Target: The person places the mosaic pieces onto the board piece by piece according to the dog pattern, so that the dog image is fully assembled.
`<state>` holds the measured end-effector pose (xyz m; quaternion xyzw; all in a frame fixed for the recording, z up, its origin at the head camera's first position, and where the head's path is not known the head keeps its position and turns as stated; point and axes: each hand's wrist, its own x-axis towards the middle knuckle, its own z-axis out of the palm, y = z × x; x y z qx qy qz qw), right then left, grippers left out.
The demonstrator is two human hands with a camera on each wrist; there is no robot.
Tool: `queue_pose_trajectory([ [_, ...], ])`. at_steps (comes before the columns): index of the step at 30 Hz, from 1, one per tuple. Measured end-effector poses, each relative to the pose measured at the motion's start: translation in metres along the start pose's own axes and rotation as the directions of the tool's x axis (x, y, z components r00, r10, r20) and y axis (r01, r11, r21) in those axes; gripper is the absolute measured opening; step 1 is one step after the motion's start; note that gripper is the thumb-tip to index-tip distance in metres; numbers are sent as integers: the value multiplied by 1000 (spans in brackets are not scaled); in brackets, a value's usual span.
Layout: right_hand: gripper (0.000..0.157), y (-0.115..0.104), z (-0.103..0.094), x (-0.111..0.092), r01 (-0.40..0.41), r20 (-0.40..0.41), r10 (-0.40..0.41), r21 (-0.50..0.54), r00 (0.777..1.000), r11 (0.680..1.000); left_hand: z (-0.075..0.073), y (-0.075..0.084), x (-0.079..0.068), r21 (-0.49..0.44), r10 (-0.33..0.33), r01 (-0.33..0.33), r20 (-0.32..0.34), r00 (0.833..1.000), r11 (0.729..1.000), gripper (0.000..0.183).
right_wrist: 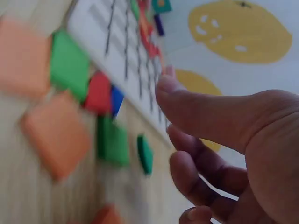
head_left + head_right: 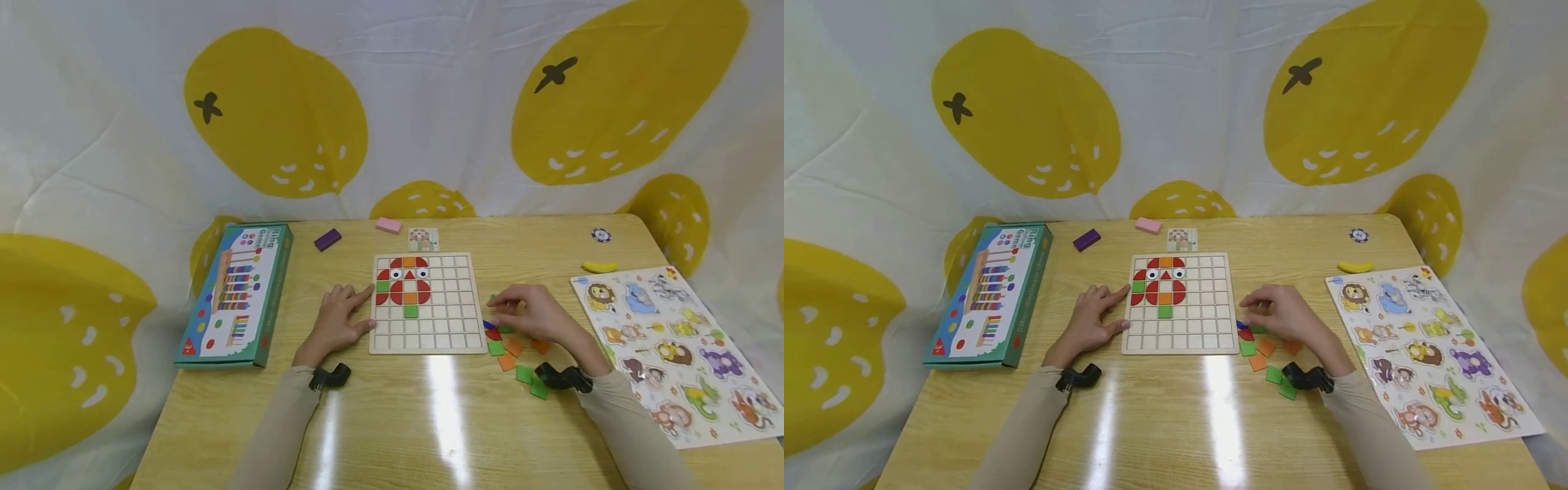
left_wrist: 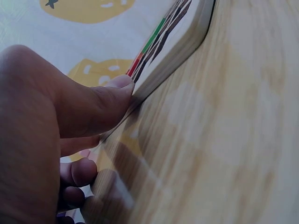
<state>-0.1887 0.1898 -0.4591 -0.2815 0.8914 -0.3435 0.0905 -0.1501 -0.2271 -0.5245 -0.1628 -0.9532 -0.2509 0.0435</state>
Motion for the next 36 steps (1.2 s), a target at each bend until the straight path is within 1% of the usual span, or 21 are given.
queue_pose_trajectory([
  [3, 23, 14, -3, -16, -46, 37, 47, -29, 998, 999, 0, 1, 0, 0, 0, 0, -5, 1000, 1000, 74],
  [6, 15, 20, 1, -25, -58, 39, 60, -39, 997, 998, 0, 3, -1, -6, 3, -3, -10, 1000, 1000, 74],
  [9, 13, 21, 6, -25, -66, 12, 67, -45, 998, 997, -1, 2, -2, -14, 2, -2, -9, 1000, 1000, 74],
  [12, 19, 21, 9, -23, -80, 2, 80, -45, 997, 996, -1, 1, -2, -11, 7, -7, -5, 1000, 1000, 74],
  [15, 23, 20, 9, -21, -74, 19, 75, -59, 997, 996, -1, 1, -2, -18, 8, -8, -3, 1000, 1000, 73],
  [18, 20, 19, 7, -19, -79, 36, 82, -69, 996, 994, -1, 1, -2, -24, 5, -6, -3, 1000, 1000, 73],
  [21, 20, 16, 4, -16, -82, 35, 84, -58, 996, 995, -2, 2, -2, -16, 2, -2, 0, 1000, 1000, 74],
  [24, 22, 12, 3, -11, -62, 18, 61, 42, 998, 997, -2, 2, -3, -17, -3, 3, -1, 1000, 1000, 74],
  [26, 22, 6, 7, -5, -39, 9, 38, 155, 999, 987, -3, 2, -3, -21, -6, 6, -4, 1000, 1000, 74],
  [27, 24, 2, 11, -1, -27, 1, 27, 221, 1000, 975, -3, 2, -4, -20, -6, 6, -6, 1000, 1000, 74],
  [29, 25, -7, 22, 9, -25, -18, 34, 343, 999, 939, -3, 1, -4, -17, -6, 6, -8, 1000, 1000, 74],
  [31, 27, -17, 38, 18, -31, -37, 52, 422, 998, 906, -2, 1, -3, -16, -5, 5, -10, 1000, 1000, 74],
  [33, 31, -27, 56, 28, -33, -56, 65, 446, 996, 895, -2, 2, -3, -15, -4, 3, -13, 1000, 1000, 74],
  [36, 33, -41, 81, 39, -33, -76, 71, 420, 995, 907, -2, 3, -2, -22, 2, -2, -14, 1000, 1000, 74],
])
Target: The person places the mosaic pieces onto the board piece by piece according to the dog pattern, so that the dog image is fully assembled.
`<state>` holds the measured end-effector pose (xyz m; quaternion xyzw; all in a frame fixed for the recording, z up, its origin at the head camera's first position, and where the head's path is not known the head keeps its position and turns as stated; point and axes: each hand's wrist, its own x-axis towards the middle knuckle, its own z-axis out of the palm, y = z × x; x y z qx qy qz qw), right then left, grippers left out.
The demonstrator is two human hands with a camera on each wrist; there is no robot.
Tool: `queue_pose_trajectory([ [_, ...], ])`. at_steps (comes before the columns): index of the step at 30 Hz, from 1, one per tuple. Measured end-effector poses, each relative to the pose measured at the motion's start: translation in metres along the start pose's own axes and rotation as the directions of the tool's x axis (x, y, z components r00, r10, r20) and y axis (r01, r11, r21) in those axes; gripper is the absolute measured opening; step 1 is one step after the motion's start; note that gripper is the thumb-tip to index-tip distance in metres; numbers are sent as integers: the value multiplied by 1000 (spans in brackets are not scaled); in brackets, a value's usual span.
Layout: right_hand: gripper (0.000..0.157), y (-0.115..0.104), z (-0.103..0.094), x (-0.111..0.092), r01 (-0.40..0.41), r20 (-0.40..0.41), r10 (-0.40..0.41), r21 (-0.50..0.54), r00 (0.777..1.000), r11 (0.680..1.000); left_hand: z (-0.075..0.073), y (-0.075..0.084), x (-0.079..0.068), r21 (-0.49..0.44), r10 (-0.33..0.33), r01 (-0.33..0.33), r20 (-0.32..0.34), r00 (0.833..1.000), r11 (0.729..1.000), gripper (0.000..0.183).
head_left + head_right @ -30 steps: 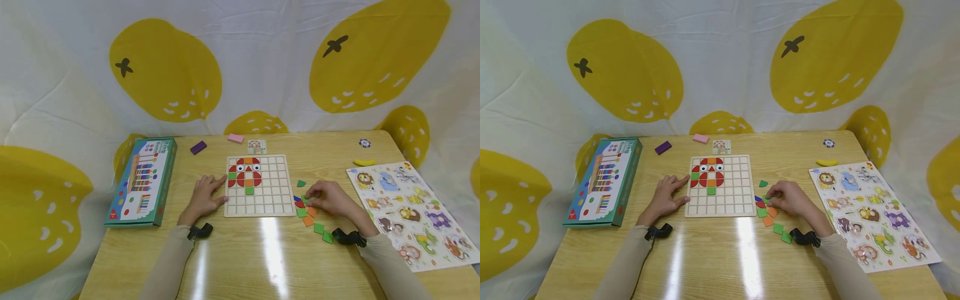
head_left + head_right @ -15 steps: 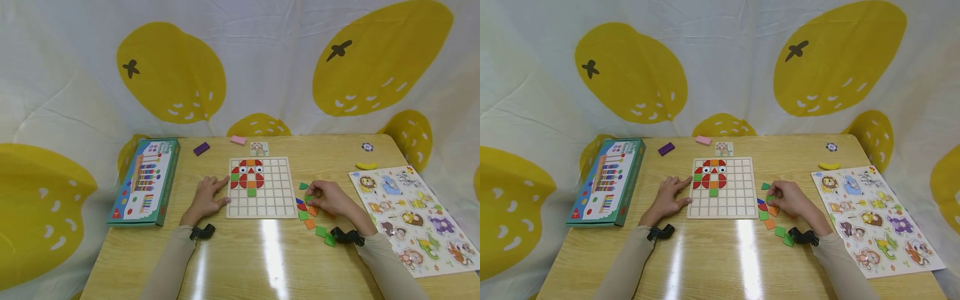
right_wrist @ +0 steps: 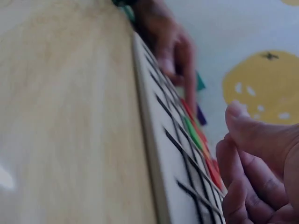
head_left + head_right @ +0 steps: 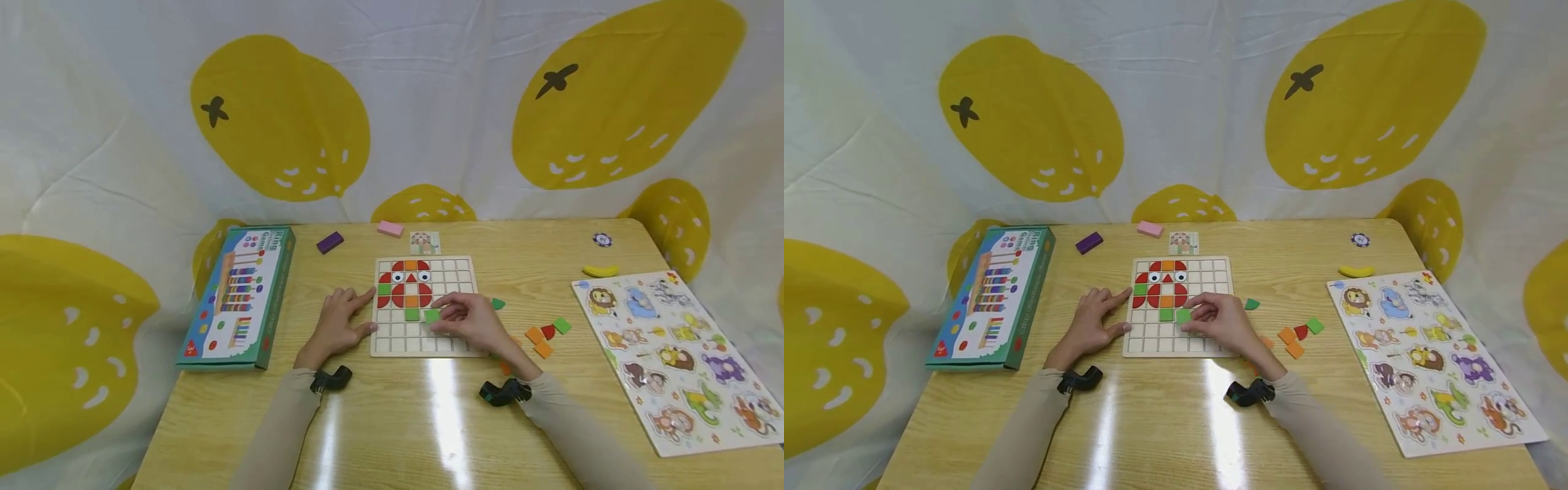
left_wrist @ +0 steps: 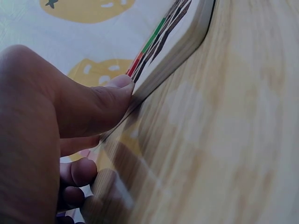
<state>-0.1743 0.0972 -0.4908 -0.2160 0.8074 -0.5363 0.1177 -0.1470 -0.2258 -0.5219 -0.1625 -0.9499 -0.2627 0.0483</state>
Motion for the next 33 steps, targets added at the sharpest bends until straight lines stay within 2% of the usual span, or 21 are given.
queue_pose_trajectory([
  [4, 33, -3, 26, 6, 47, -6, -48, -114, 999, 992, 1, 3, 2, 4, 1, -1, 12, 1000, 1000, 73],
  [7, 33, -6, 35, 8, 62, -5, -65, -202, 998, 977, 1, 4, 3, 5, -2, 2, 24, 1000, 1000, 73],
  [10, 33, -9, 38, 8, 54, 3, -55, -244, 998, 968, 0, 4, 3, 4, -2, 2, 26, 1000, 1000, 73],
  [22, 28, -10, 37, 8, 96, 28, -92, -292, 995, 952, 2, 0, 3, 20, -8, 7, 36, 999, 1000, 74],
  [28, 17, -10, 36, 8, 111, 40, -104, -280, 994, 954, 1, 0, 3, 22, -4, 4, 30, 1000, 1000, 74],
  [33, 18, -11, 28, 9, 184, 94, -165, -271, 982, 945, 0, -1, 1, 20, -3, 3, 8, 1000, 1000, 73],
])
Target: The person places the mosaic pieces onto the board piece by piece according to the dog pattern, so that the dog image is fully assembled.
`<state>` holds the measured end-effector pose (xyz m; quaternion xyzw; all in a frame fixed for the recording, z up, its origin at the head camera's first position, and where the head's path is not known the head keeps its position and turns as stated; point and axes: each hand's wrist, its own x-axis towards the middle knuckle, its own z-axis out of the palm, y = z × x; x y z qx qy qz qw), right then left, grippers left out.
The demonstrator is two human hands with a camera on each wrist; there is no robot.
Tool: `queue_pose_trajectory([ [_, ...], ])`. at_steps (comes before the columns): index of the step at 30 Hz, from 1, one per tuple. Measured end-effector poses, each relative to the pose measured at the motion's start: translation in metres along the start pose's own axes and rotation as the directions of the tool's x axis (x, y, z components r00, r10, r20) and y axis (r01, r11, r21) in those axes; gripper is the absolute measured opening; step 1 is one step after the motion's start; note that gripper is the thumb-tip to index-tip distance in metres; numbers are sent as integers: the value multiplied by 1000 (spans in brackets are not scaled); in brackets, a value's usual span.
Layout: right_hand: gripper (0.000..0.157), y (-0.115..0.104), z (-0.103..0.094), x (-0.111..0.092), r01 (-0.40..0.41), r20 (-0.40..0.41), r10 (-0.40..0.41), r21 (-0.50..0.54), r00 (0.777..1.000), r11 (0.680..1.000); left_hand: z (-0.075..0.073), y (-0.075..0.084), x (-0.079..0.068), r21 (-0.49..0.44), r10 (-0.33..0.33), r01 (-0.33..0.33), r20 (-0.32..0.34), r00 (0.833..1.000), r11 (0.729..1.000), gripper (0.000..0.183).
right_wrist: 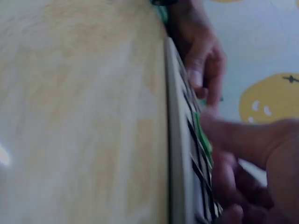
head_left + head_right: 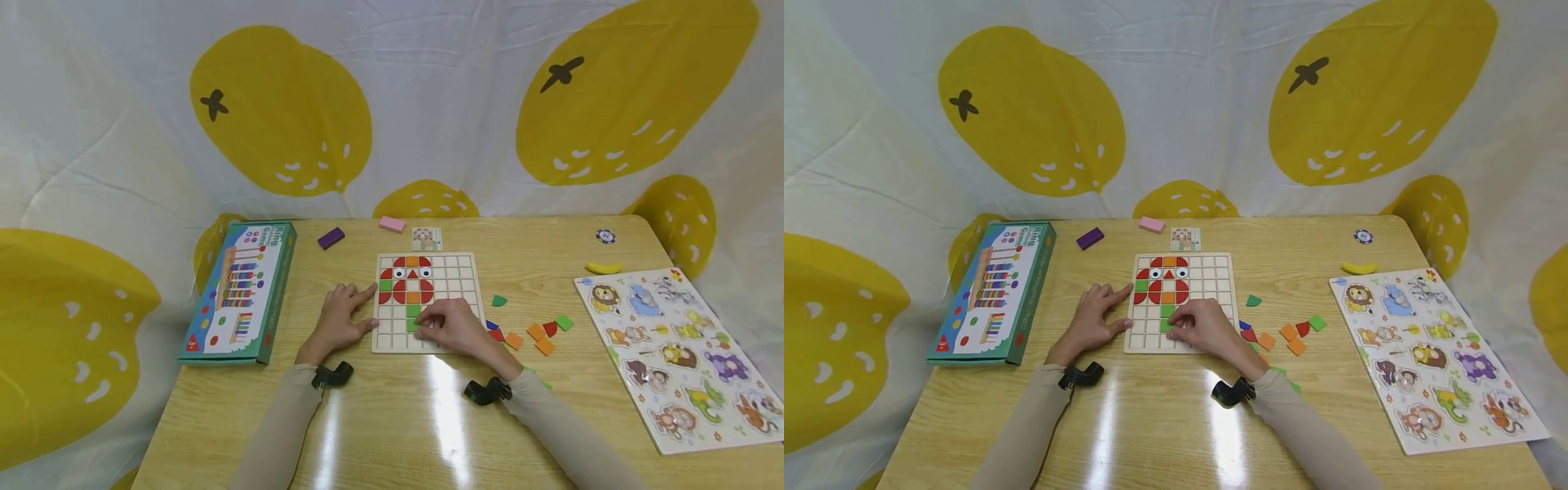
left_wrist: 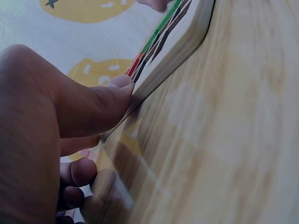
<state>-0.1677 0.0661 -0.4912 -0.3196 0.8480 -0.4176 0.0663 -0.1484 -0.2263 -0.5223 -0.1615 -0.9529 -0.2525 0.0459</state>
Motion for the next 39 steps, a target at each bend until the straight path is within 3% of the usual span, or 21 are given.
queue_pose_trajectory([
  [4, 25, 10, -38, -21, 27, 8, -27, 19, 1000, 999, 0, 2, 1, -4, 3, -3, 4, 1000, 1000, 73],
  [8, 24, 24, -85, -61, -7, -14, 7, -44, 1000, 999, -1, 2, 1, -9, -8, 8, 9, 1000, 1000, 73],
  [11, 22, 32, -103, -92, -56, 0, 56, -64, 998, 996, -2, 1, 1, -10, -18, 18, 16, 1000, 1000, 74],
  [16, 18, 37, -95, -113, -96, -16, 95, -83, 995, 992, -3, -3, 0, 7, -31, 31, 12, 999, 1000, 74],
  [23, 16, 33, -75, -105, -145, -27, 143, -156, 989, 977, 0, -4, 0, -15, -27, 27, 24, 999, 1000, 75],
  [39, 15, 24, -77, -92, -226, 26, 237, -205, 971, 952, 0, 0, 0, -9, -13, 14, 13, 1000, 1000, 74],
])
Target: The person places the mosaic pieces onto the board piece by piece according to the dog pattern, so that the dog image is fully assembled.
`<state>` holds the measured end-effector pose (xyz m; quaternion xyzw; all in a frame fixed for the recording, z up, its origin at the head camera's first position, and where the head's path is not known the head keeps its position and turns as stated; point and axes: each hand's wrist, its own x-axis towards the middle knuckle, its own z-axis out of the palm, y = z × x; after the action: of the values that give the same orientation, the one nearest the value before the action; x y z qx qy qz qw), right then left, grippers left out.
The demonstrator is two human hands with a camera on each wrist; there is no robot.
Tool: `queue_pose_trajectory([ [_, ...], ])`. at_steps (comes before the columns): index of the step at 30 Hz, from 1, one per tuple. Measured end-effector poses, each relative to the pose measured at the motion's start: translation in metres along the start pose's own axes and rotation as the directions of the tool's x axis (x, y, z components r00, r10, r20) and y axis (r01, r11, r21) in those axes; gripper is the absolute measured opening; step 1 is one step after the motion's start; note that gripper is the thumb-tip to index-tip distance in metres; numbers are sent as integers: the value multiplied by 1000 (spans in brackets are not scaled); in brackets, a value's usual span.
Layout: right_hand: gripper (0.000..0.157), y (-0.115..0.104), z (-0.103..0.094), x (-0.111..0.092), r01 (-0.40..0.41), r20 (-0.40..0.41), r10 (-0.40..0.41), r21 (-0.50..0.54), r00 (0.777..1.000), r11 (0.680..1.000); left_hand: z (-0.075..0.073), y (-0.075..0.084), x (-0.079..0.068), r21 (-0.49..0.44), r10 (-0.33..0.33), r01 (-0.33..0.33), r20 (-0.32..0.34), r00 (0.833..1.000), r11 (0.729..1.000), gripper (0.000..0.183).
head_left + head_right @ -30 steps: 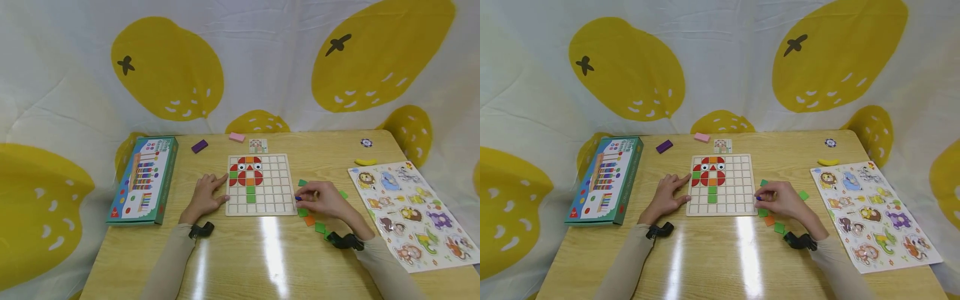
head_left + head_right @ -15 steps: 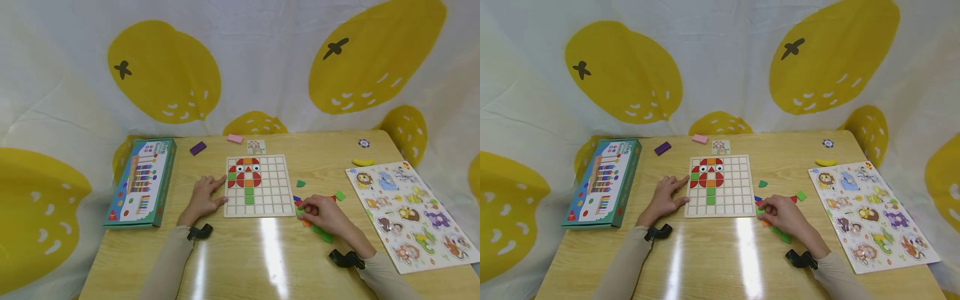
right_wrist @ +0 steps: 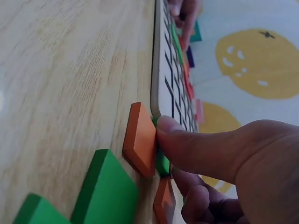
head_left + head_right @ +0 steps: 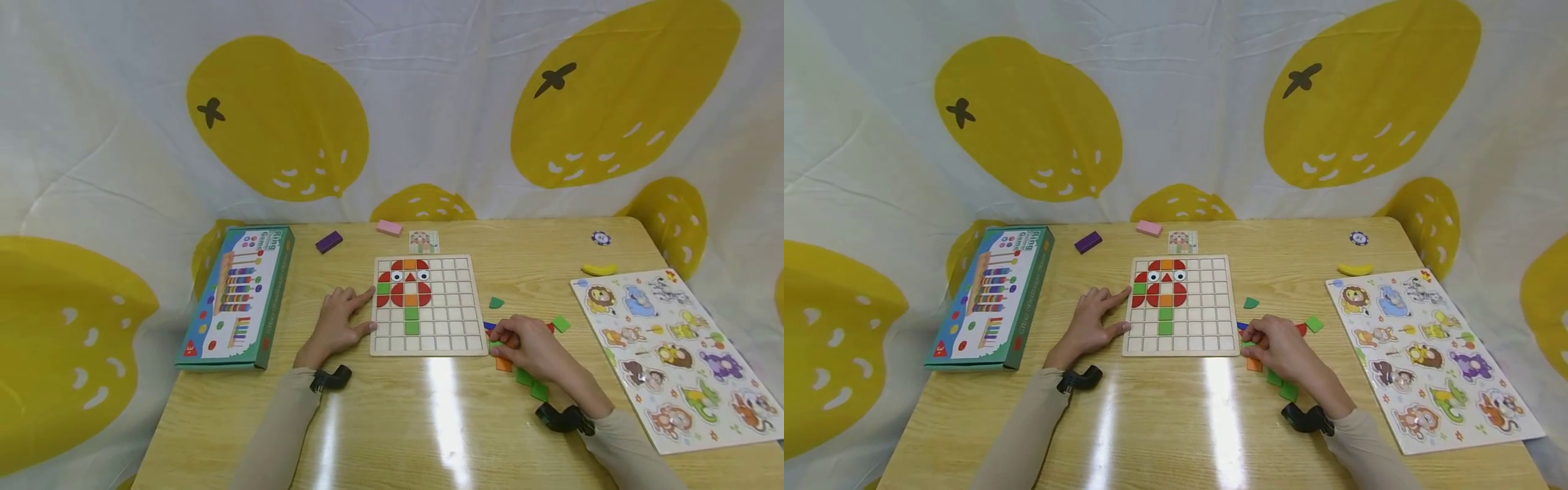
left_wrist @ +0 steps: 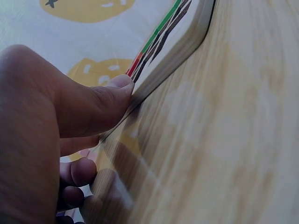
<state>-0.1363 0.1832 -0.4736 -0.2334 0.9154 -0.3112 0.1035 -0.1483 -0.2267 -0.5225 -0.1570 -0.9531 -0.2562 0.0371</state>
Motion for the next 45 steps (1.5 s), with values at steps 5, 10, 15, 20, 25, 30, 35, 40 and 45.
queue_pose_trajectory([
  [5, 15, -4, -3, 1, -20, 54, 21, -20, 998, 1000, 0, 1, 0, 7, 0, 0, -2, 1000, 1000, 73],
  [10, 18, -14, -4, -1, -8, 103, 14, -63, 995, 998, -1, 2, -1, 6, -1, 1, 0, 1000, 1000, 73],
  [15, 21, -22, 0, -4, 49, 104, -32, -157, 994, 986, -1, 1, 0, 8, -5, 5, 5, 1000, 1000, 72],
  [20, 21, -20, 4, -6, 110, 119, -102, -63, 988, 992, -2, 0, 2, 13, -6, 6, 0, 1000, 1000, 72],
  [25, 12, -11, -4, -3, 96, 156, -115, 126, 981, 987, 1, -2, 3, 21, 8, -8, 0, 1000, 1000, 73],
  [30, 12, -8, -5, 17, 59, 44, -77, 306, 996, 950, 2, -2, 2, 23, 4, -4, 6, 1000, 1000, 73],
  [35, 26, -27, 17, 47, 45, -66, -13, 516, 998, 855, 1, -2, 1, 16, 2, -2, 4, 1000, 1000, 73],
  [40, 30, -50, 43, 65, -11, -82, 69, 556, 994, 831, 0, 0, 2, 15, 5, -5, 13, 1000, 1000, 73],
  [45, 30, -63, 60, 72, -21, -54, 56, 501, 997, 865, -2, 1, 2, 16, 8, -8, 8, 1000, 1000, 73],
])
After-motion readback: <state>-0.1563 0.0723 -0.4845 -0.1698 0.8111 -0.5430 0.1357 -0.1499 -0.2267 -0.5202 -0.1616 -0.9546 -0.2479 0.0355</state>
